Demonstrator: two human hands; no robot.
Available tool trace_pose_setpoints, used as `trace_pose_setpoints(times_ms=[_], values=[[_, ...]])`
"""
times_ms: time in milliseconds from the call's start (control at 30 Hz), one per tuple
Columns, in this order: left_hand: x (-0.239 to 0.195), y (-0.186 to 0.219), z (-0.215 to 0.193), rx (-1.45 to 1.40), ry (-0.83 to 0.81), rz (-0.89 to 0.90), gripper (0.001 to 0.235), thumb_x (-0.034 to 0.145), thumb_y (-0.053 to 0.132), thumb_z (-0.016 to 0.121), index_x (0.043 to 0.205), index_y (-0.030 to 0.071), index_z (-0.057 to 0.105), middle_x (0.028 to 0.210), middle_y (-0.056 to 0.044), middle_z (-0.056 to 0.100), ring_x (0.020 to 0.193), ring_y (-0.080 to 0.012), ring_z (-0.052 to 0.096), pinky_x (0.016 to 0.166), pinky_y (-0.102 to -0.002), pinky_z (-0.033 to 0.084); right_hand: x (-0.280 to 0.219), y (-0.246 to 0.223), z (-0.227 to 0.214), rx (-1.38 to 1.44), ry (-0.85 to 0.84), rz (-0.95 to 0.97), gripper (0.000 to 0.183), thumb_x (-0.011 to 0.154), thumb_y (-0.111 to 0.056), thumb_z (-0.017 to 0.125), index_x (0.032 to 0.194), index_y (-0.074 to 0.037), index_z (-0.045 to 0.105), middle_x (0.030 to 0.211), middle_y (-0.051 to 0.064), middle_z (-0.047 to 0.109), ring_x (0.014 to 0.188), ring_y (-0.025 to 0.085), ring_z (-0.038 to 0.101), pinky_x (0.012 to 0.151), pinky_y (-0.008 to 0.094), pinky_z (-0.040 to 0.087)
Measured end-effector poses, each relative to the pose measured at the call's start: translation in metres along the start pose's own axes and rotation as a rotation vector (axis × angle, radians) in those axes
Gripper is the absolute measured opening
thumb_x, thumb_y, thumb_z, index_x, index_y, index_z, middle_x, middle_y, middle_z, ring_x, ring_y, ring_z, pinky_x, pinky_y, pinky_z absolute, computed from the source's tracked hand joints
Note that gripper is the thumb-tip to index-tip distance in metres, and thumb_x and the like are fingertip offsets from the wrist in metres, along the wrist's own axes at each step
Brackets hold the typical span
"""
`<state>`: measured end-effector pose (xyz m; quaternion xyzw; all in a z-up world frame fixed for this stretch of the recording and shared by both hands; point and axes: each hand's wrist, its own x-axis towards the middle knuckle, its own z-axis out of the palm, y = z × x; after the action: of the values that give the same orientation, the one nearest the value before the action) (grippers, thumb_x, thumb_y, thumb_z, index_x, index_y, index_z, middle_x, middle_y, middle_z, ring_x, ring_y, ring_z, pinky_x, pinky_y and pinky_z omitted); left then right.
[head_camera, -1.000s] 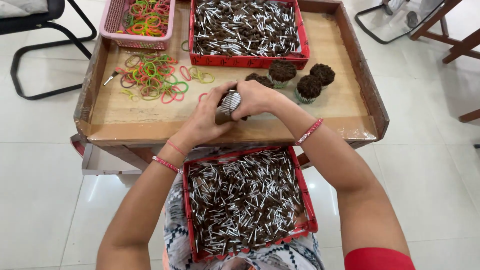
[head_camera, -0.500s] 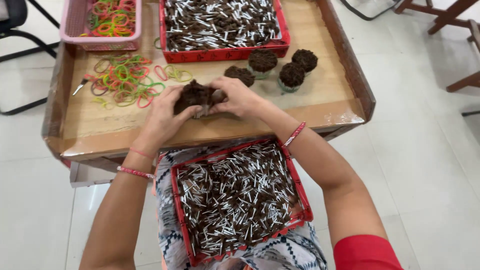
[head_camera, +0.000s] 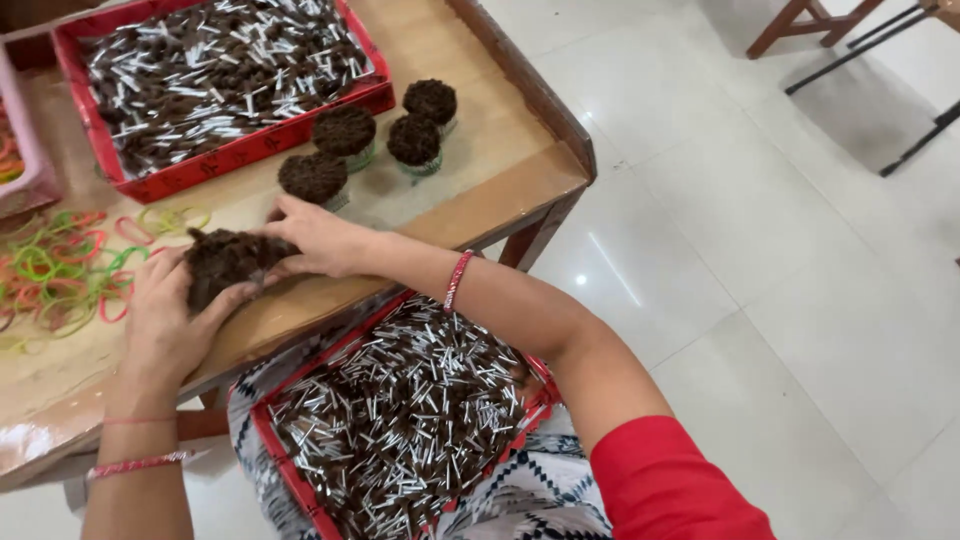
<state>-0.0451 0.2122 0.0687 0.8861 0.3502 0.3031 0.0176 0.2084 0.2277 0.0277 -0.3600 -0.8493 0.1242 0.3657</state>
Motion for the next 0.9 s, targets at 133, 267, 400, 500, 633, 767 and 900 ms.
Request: trace_pose_setpoints(times_ms=[133,267,400,500,633,767,900], values=[[0.000,0.002,-0.004,0.048,0.020,0.034,0.066,0.082,0.037,0.085,0.128,-0.005,0.066,0.132,-0.022,0.064,0.132,-0.0398,0.053,0.116,-0.047,0.041,-0.009,-0.011,-0.007,-0.057,-0.038,0.015,0.049,0.087,-0.036,0.084,0.126,-0.011,0.067,0.124,0.019,0.052,0.120,0.037,0.056,0.107,0.044,0.048],[0.003,0.014,-0.012,0.013,0.029,0.015,0.066,0.083,0.037,0.085,0.130,-0.005,0.066,0.134,-0.021,0.063,0.132,-0.0401,0.050,0.115,-0.048,0.039,-0.011,-0.030,-0.022,-0.140,-0.040,0.082,0.055,0.087,-0.038,0.082,0.129,-0.008,0.064,0.129,0.020,0.048,0.119,0.037,0.056,0.104,0.045,0.049],[0.007,0.014,-0.011,0.060,-0.003,0.059,0.075,0.082,0.041,0.086,0.134,-0.008,0.062,0.137,-0.022,0.060,0.134,-0.0401,0.049,0.115,-0.047,0.039,-0.019,-0.033,-0.031,-0.148,-0.009,0.082,0.062,0.088,-0.041,0.084,0.134,-0.006,0.062,0.131,0.019,0.048,0.120,0.038,0.056,0.103,0.045,0.048],[0.016,0.013,-0.016,-0.011,-0.065,0.015,0.081,0.075,0.044,0.087,0.131,-0.008,0.061,0.137,-0.021,0.058,0.129,-0.0382,0.051,0.112,-0.044,0.042,-0.023,-0.028,-0.039,-0.098,0.033,0.037,0.066,0.086,-0.040,0.086,0.138,-0.007,0.061,0.131,0.017,0.051,0.121,0.037,0.057,0.102,0.044,0.050],[0.040,0.028,-0.040,-0.133,-0.075,-0.015,0.091,0.077,0.047,0.087,0.140,-0.009,0.055,0.139,-0.024,0.055,0.133,-0.0379,0.050,0.110,-0.046,0.040,-0.027,-0.031,-0.056,-0.015,0.038,0.092,0.064,0.085,-0.038,0.086,0.136,-0.007,0.063,0.129,0.015,0.055,0.111,0.031,0.063,0.094,0.040,0.054],[0.067,0.082,-0.065,-0.280,0.238,-0.038,0.053,0.106,0.041,0.058,0.145,0.005,0.056,0.140,-0.016,0.065,0.133,-0.0322,0.062,0.112,-0.043,0.048,-0.037,-0.023,-0.064,0.141,0.153,0.219,0.042,0.091,-0.024,0.081,0.125,-0.005,0.069,0.115,0.010,0.064,0.095,0.020,0.070,0.083,0.032,0.059],[0.061,0.063,0.030,0.237,-0.030,-0.003,0.033,0.106,0.040,0.056,0.113,0.012,0.072,0.117,-0.008,0.073,0.116,-0.0305,0.067,0.105,-0.049,0.050,-0.048,-0.022,-0.060,0.232,0.277,0.273,0.025,0.093,-0.008,0.077,0.117,-0.003,0.070,0.106,0.008,0.067,0.090,0.015,0.073,0.080,0.028,0.061]])
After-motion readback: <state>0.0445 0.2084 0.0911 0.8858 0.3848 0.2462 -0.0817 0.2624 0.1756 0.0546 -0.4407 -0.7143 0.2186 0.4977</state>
